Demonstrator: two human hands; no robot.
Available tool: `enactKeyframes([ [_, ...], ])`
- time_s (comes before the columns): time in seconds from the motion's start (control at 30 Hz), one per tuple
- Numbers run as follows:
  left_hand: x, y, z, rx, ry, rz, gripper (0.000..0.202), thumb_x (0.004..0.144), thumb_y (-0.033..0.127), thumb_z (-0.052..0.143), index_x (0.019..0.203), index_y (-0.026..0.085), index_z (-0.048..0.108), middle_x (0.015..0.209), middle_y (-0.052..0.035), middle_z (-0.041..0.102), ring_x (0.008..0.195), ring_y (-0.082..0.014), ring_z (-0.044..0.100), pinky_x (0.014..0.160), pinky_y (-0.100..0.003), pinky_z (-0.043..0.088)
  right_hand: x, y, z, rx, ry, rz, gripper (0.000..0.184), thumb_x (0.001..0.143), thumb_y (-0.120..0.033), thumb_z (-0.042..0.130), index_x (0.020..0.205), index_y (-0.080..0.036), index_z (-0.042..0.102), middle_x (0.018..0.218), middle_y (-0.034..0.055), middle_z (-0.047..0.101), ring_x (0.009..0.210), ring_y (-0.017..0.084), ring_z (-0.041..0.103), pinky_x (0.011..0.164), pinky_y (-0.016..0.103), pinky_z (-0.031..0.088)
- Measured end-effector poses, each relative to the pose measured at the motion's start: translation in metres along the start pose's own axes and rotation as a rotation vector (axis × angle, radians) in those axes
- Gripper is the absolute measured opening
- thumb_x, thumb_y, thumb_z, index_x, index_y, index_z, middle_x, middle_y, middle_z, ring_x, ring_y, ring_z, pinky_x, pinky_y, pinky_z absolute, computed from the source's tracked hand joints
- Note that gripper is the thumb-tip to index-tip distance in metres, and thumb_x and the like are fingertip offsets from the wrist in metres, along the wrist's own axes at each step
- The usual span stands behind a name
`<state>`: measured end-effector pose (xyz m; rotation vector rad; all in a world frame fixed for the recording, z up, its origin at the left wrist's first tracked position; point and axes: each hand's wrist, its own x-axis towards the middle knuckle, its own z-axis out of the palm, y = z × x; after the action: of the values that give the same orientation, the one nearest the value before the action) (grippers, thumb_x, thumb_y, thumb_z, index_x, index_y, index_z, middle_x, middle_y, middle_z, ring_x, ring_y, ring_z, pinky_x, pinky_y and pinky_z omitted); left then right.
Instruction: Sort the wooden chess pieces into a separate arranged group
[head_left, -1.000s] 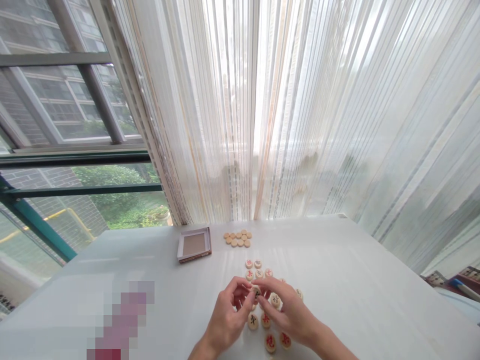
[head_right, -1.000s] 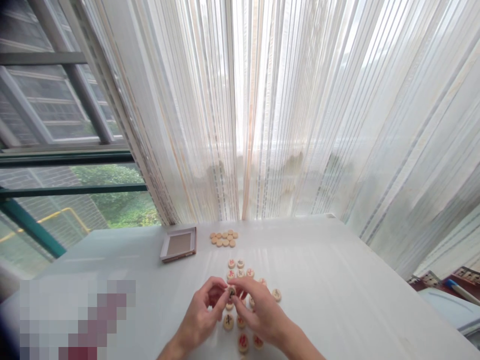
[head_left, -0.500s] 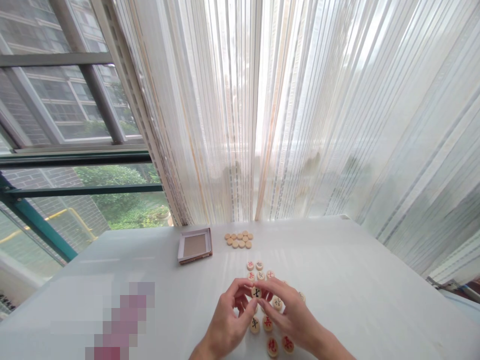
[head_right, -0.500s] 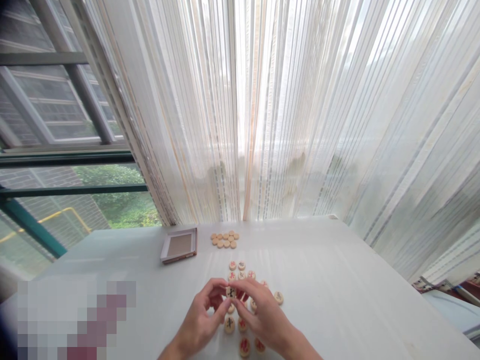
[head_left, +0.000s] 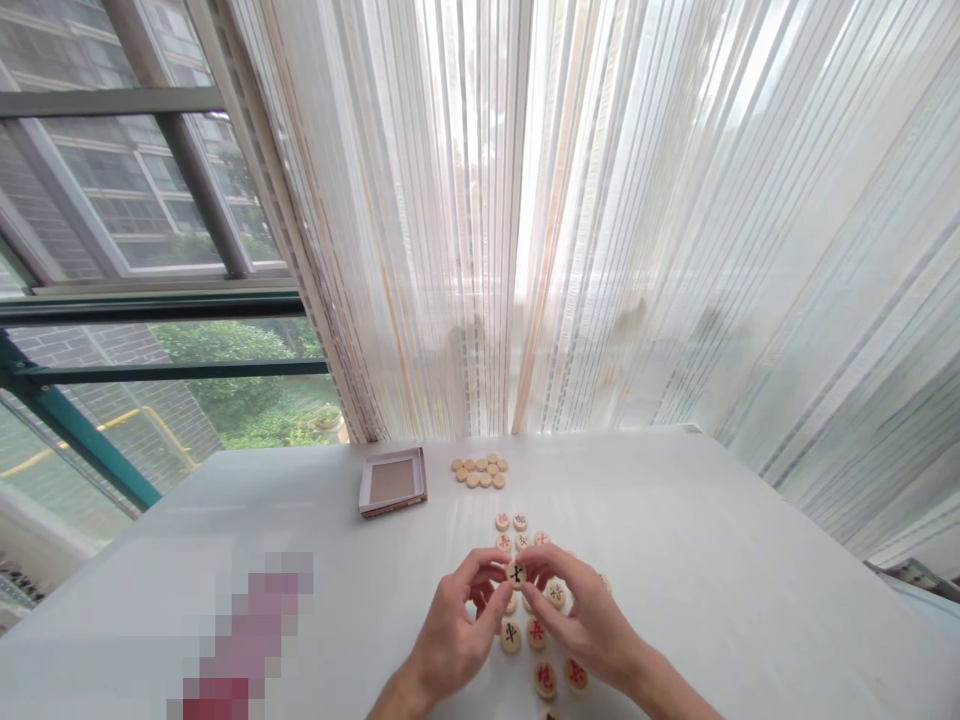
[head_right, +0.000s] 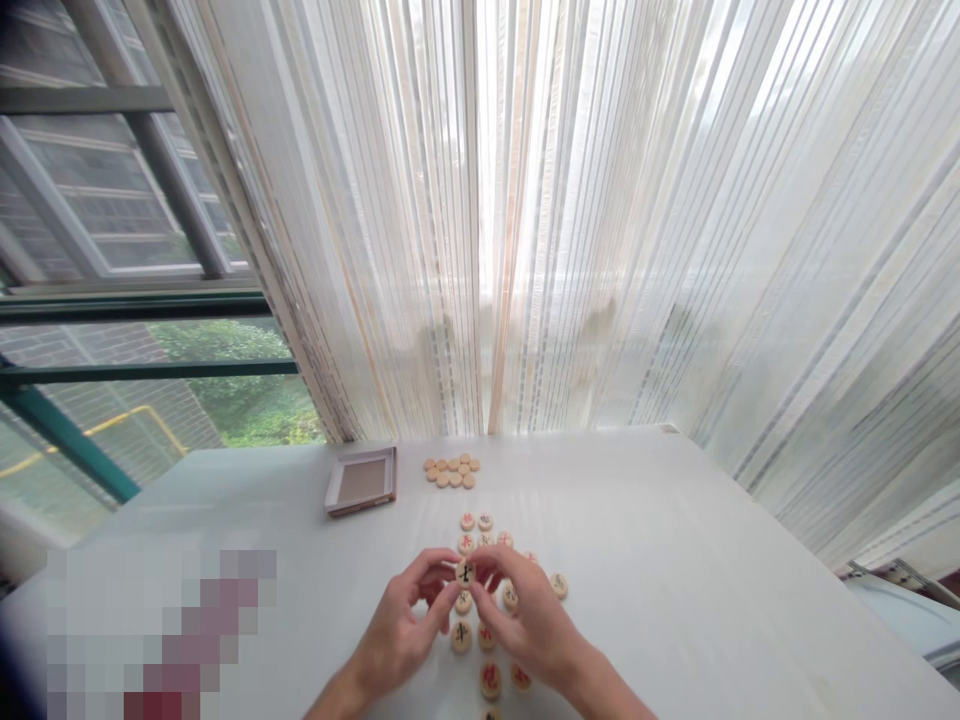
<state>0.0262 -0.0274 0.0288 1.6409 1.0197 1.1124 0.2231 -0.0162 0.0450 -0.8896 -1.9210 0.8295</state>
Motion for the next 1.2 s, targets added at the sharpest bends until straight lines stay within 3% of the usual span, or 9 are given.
enactKeyframes([
  [0.5,0.0004,-0.0010,-0.0021,0.013,0.004,0.001,0.034,0.095,0.035,0.063,0.124,0.019,0.058,0.098,-0.0078,0.071,0.065,-0.0129,0.059,0.057,-0.022,0.051,0.0030,-0.0016,-0.0011,-0.016,0.032,-0.058,0.017,0.094,-0.024,0.062,0.111,-0.023,0.064,0.096,0.0035,0.069,0.081,0.017,0.067,0.080,0.030,0.056],
  [0.67,0.0003,0.0007,-0.0013,0.006,0.003,-0.001,0.034,0.094,0.036,0.063,0.124,0.019,0.058,0.099,-0.0076,0.071,0.066,-0.0132,0.060,0.057,-0.022,0.051,0.0030,0.0028,0.0005,-0.044,0.068,-0.123,0.021,0.093,-0.020,0.062,0.113,-0.025,0.064,0.110,0.0059,0.068,0.089,0.018,0.067,0.082,0.031,0.057],
  [0.9,0.0008,0.0013,-0.0012,-0.056,0.002,-0.012,0.035,0.094,0.038,0.063,0.123,0.018,0.058,0.096,-0.0083,0.071,0.069,-0.0147,0.061,0.058,-0.022,0.053,0.0006,0.0061,0.0022,-0.113,0.092,-0.177,0.027,0.092,-0.017,0.062,0.117,-0.027,0.063,0.109,0.0048,0.073,0.095,0.020,0.070,0.085,0.032,0.058],
  [1.2,0.0008,0.0027,-0.0016,-0.080,0.005,-0.006,0.035,0.093,0.039,0.065,0.121,0.019,0.059,0.099,-0.0090,0.072,0.070,-0.0151,0.062,0.060,-0.024,0.055,0.0009,0.0038,0.0021,-0.098,0.092,-0.112,0.020,0.093,-0.022,0.063,0.112,-0.025,0.066,0.103,0.0043,0.076,0.088,0.019,0.071,0.084,0.031,0.058],
])
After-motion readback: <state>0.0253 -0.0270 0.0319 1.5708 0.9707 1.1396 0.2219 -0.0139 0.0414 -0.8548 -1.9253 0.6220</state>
